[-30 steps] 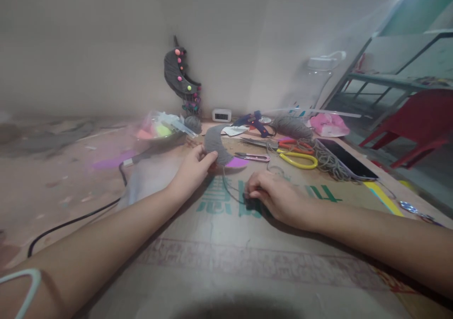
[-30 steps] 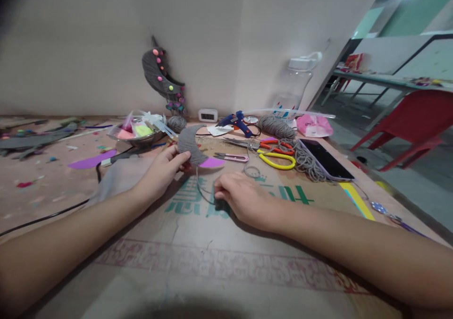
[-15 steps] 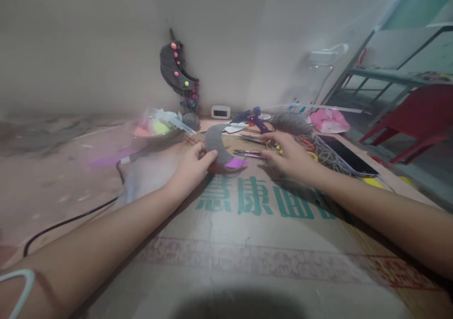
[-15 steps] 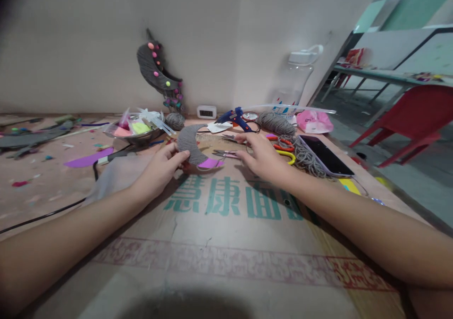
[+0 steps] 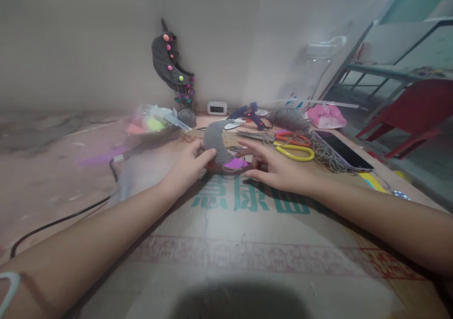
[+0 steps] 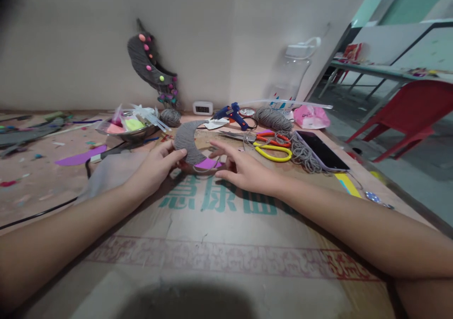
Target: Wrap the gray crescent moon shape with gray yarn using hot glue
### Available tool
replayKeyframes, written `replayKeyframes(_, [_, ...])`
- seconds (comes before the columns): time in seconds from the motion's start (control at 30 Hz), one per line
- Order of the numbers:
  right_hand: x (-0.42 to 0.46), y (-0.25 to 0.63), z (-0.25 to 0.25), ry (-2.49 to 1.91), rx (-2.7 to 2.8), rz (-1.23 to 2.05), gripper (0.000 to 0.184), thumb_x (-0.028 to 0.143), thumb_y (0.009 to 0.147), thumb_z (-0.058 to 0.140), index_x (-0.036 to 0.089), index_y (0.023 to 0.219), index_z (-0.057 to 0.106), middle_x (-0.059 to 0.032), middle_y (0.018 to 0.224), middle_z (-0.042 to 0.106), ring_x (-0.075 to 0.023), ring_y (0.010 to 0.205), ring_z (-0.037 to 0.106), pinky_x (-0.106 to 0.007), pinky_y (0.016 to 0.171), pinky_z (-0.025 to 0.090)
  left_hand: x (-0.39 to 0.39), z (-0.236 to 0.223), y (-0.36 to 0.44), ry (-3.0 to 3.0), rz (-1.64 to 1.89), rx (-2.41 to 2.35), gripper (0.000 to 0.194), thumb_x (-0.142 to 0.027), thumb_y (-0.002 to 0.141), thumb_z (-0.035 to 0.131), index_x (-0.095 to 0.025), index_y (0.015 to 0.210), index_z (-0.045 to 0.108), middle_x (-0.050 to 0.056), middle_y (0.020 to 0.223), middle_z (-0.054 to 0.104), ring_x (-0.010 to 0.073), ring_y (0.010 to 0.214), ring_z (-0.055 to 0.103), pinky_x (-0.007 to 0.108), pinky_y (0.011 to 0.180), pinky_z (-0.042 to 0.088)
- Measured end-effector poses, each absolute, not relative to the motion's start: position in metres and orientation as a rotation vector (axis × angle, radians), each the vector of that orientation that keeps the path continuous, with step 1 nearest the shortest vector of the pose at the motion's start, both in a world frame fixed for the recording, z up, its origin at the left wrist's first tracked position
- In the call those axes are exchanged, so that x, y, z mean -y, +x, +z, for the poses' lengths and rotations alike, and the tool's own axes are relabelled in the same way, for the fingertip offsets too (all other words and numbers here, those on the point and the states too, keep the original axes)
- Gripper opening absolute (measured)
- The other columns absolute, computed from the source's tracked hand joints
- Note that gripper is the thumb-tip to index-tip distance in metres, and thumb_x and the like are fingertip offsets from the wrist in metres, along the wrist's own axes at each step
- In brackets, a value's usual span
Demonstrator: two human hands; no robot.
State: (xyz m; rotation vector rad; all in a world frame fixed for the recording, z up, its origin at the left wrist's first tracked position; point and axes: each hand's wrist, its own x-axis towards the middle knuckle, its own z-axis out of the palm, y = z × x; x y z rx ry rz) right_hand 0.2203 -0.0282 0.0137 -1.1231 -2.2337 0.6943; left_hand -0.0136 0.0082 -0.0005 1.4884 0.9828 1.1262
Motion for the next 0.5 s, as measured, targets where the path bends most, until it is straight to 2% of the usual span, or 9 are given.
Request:
replayKeyframes(0.13, [0.026, 0.221, 0.01, -1.168, 2.199, 0.562, 0.049, 0.03, 0.09, 0.06, 0.023, 0.137, 0.049, -0.0026, 0.09, 0.066, -0.0168, 0.077, 0.062, -0.029, 0.069, 0.05, -0.01, -0.004, -0.015, 1.513, 1.111, -0.994, 0.021, -0.036, 0.076, 0.065, -0.018, 0.085, 0.061, 0.0, 0.077, 0.064, 0.0142, 0.066, 0.057, 0.025, 0.063, 0.045])
replayKeyframes(0.23, [0.023, 0.225, 0.007, -1.229, 2.162, 0.373, 0.03, 0.032, 0.089, 0.062, 0.021, 0.117, 0.063, -0.0029, 0.086, 0.067, -0.0168, 0.075, 0.06, -0.029, 0.068, 0.047, -0.011, -0.004, -0.015, 1.561, 1.108, -1.011, 0.019, -0.034, 0.077, 0.064, -0.017, 0.084, 0.06, 0.0, 0.075, 0.064, 0.0148, 0.068, 0.058, 0.026, 0.064, 0.044])
replayKeyframes(0.33, [0.023, 0.225, 0.008, -1.186, 2.171, 0.282, 0.013, 0.029, 0.09, 0.061, 0.02, 0.094, 0.069, -0.0033, 0.085, 0.068, -0.0161, 0.074, 0.059, -0.028, 0.068, 0.045, -0.011, -0.004, -0.015, 1.586, 1.083, -0.988, 0.019, -0.034, 0.079, 0.063, -0.017, 0.087, 0.06, 0.0, 0.075, 0.063, 0.0153, 0.069, 0.059, 0.026, 0.064, 0.045])
replayKeyframes(0.4, [0.027, 0.222, 0.011, -1.134, 2.182, 0.268, 0.012, 0.027, 0.091, 0.06, 0.021, 0.085, 0.069, -0.0029, 0.082, 0.068, -0.0161, 0.075, 0.06, -0.028, 0.068, 0.045, -0.01, -0.003, -0.015, 1.598, 1.067, -0.993, 0.018, -0.033, 0.079, 0.062, -0.017, 0.087, 0.059, -0.001, 0.074, 0.063, 0.0148, 0.067, 0.058, 0.026, 0.063, 0.044])
replayKeyframes(0.5, [0.034, 0.215, 0.016, -1.086, 2.151, 0.27, 0.013, 0.027, 0.091, 0.06, 0.021, 0.083, 0.068, -0.0019, 0.077, 0.067, -0.0152, 0.07, 0.058, -0.027, 0.065, 0.043, -0.009, -0.003, -0.015, 1.644, 1.034, -1.022, 0.016, -0.031, 0.079, 0.062, -0.017, 0.086, 0.059, -0.001, 0.072, 0.063, 0.0142, 0.064, 0.057, 0.026, 0.062, 0.043])
